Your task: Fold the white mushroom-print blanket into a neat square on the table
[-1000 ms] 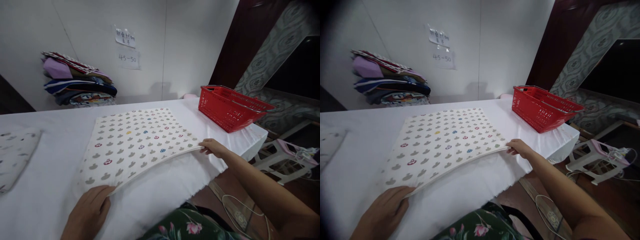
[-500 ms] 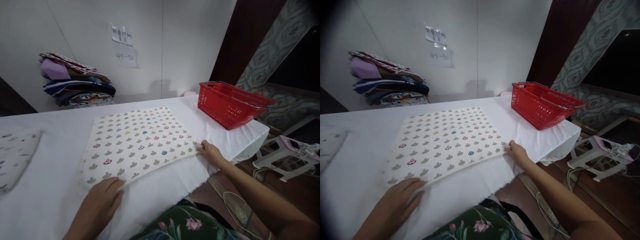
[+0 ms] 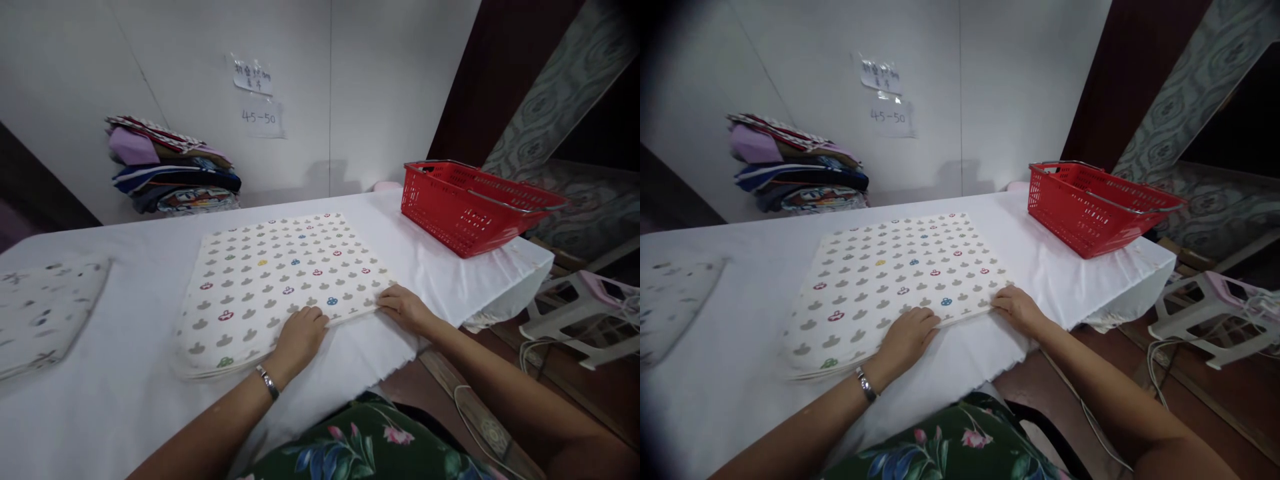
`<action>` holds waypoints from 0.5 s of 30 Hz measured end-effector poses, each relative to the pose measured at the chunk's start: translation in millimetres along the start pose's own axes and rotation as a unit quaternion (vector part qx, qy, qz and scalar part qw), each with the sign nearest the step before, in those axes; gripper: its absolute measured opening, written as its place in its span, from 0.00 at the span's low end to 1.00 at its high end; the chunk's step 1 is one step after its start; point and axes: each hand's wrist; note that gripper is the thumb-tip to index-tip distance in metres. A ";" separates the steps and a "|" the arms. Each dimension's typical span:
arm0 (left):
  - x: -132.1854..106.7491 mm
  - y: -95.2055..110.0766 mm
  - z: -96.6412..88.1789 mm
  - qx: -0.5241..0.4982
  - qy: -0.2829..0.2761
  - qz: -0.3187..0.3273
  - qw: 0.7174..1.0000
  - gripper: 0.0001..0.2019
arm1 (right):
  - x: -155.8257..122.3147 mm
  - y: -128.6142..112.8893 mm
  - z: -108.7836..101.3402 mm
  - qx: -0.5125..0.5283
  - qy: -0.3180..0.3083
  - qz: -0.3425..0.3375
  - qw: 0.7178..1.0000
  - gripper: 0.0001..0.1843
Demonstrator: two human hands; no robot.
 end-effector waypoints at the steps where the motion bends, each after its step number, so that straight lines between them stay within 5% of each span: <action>1: 0.6 -0.2 1.0 0.005 0.002 -0.001 1.000 0.09 | 0.4 0.9 0.5 0.003 -0.002 0.005 1.000 0.13; 15: 2.0 -0.3 6.8 -0.002 0.032 -0.012 0.999 0.13 | 2.2 5.6 0.0 0.009 -0.018 0.008 1.000 0.15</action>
Point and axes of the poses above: each hand's wrist, its own x-axis towards the middle knuckle, its own z-axis out of the palm, y = z × x, and after that the axes turned 12 degrees about -z, right-handed
